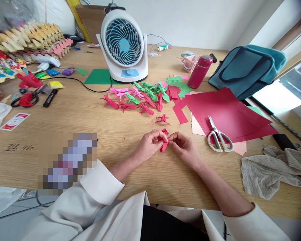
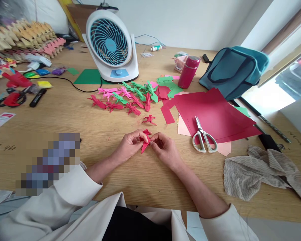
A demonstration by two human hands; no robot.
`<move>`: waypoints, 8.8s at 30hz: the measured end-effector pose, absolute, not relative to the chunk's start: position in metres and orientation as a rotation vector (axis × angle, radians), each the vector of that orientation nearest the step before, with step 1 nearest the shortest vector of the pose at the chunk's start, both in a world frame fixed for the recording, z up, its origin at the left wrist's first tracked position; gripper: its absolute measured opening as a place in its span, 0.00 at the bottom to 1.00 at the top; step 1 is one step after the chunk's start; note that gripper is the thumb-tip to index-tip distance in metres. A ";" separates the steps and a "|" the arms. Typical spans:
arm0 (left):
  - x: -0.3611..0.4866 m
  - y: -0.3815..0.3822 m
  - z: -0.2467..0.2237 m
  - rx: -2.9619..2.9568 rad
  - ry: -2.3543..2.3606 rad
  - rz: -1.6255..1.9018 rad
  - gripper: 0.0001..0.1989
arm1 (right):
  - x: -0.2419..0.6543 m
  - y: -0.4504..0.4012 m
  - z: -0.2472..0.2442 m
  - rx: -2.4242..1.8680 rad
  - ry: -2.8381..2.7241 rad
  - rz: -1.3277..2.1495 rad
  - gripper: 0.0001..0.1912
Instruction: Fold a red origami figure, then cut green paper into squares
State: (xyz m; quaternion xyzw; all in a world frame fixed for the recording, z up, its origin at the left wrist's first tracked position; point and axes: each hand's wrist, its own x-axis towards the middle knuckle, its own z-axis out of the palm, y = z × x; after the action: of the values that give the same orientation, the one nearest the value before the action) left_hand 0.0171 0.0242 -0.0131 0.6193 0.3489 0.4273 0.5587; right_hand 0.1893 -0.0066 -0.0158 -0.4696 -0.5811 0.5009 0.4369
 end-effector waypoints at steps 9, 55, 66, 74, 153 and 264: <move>0.016 0.021 -0.008 1.496 0.823 0.980 0.03 | 0.184 -0.006 -0.014 -1.224 -1.383 1.211 0.14; 0.020 0.016 -0.008 1.280 0.843 0.865 0.20 | 0.186 -0.007 -0.008 -1.150 -1.367 1.281 0.16; 0.012 0.017 -0.011 1.455 0.964 0.703 0.13 | 0.188 -0.005 -0.010 -1.129 -1.368 1.198 0.15; 0.012 0.015 -0.010 1.594 1.035 0.713 0.11 | 0.187 -0.006 -0.005 -1.197 -1.398 1.116 0.20; 0.014 0.013 -0.009 1.698 1.044 0.840 0.07 | 0.189 -0.006 -0.015 -1.186 -1.485 1.149 0.14; 0.014 0.012 -0.007 1.777 1.101 0.831 0.14 | 0.192 -0.005 -0.018 -1.161 -1.434 1.038 0.07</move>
State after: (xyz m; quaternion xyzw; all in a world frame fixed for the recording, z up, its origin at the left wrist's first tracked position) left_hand 0.0144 0.0122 -0.0072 0.7126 0.4415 0.3333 0.4315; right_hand 0.1923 -0.0046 -0.0184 -0.4780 -0.5903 0.4274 0.4902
